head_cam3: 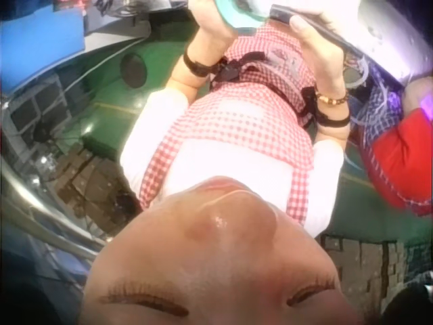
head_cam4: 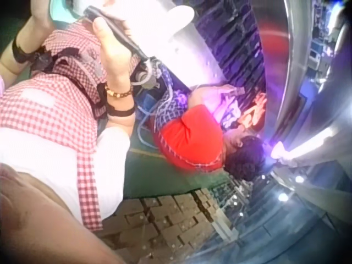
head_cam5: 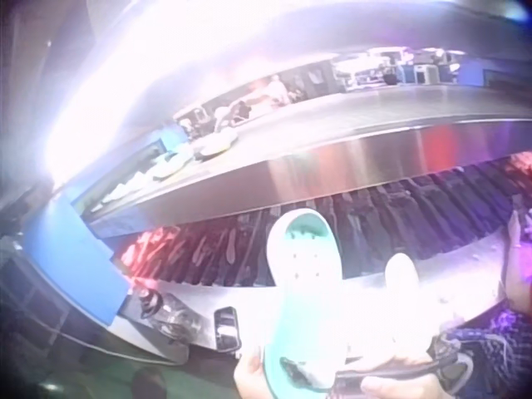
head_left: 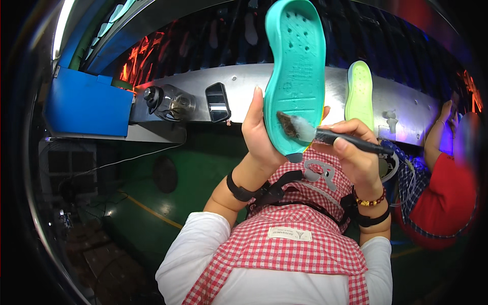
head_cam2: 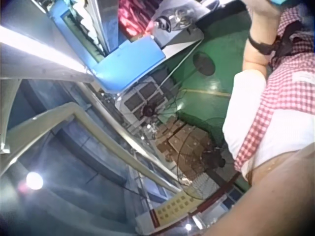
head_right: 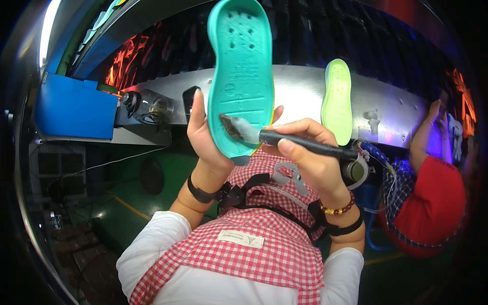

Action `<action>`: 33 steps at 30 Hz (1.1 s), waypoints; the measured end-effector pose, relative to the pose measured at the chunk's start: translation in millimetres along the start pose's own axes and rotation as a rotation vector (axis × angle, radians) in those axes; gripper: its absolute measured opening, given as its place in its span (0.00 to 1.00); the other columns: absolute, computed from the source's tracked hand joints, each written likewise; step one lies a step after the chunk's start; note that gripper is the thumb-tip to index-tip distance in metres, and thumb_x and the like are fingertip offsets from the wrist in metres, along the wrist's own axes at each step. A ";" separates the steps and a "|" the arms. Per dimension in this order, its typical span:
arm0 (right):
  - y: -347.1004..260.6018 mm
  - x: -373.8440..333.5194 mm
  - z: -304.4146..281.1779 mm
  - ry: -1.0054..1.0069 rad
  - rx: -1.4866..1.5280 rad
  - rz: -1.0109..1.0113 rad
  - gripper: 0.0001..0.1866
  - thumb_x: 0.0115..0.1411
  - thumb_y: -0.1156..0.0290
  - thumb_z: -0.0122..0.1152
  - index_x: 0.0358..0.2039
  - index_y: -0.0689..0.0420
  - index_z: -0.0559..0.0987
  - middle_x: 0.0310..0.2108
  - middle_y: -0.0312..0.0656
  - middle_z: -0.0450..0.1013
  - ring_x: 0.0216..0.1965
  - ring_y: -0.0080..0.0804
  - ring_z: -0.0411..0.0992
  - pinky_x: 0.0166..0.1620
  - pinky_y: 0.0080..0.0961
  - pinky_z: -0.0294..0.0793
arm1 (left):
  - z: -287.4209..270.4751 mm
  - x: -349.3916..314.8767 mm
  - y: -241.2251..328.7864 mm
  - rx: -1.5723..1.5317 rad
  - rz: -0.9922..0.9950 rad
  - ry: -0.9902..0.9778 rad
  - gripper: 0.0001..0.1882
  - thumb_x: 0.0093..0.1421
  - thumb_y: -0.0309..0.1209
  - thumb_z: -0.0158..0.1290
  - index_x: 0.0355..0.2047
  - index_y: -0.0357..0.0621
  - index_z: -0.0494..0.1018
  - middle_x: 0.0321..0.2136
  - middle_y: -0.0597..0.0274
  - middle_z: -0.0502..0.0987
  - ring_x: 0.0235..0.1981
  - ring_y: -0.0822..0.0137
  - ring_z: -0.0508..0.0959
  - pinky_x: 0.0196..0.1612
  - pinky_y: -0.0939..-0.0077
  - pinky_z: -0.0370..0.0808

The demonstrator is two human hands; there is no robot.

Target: Applying a liquid primer or adhesive to the underside of shoe soles using a brush on a manufacturing line.

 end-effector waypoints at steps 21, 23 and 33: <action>-46.9 2.1 38.6 -0.303 -0.745 -0.253 0.10 0.45 0.82 0.59 0.31 0.64 0.76 0.32 0.48 0.75 0.37 0.35 0.74 0.41 0.25 0.73 | -8.5 16.8 21.0 0.187 -0.024 -0.010 0.26 0.61 0.45 0.36 0.48 0.35 0.64 0.42 0.48 0.71 0.42 0.60 0.74 0.47 0.64 0.71; -44.7 -7.5 55.9 -0.424 -0.847 -0.325 0.10 0.44 0.82 0.60 0.31 0.64 0.76 0.31 0.48 0.75 0.35 0.37 0.75 0.40 0.26 0.74 | -6.0 18.9 12.5 0.109 -0.112 -0.049 0.26 0.61 0.46 0.36 0.48 0.35 0.63 0.43 0.47 0.71 0.42 0.59 0.74 0.47 0.64 0.71; -32.6 -17.7 44.6 -0.700 -1.129 -0.149 0.13 0.43 0.79 0.61 0.33 0.57 0.78 0.33 0.44 0.75 0.36 0.37 0.74 0.38 0.24 0.74 | -29.0 -4.7 -23.7 0.213 -0.621 0.033 0.21 0.60 0.35 0.42 0.48 0.31 0.63 0.35 0.51 0.75 0.32 0.64 0.78 0.39 0.72 0.76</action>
Point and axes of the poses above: each hand's wrist, its own x-axis towards the middle knuckle, its own z-axis out of the palm, y = z × x, the point moved 9 cm from there along x, towards the middle knuckle
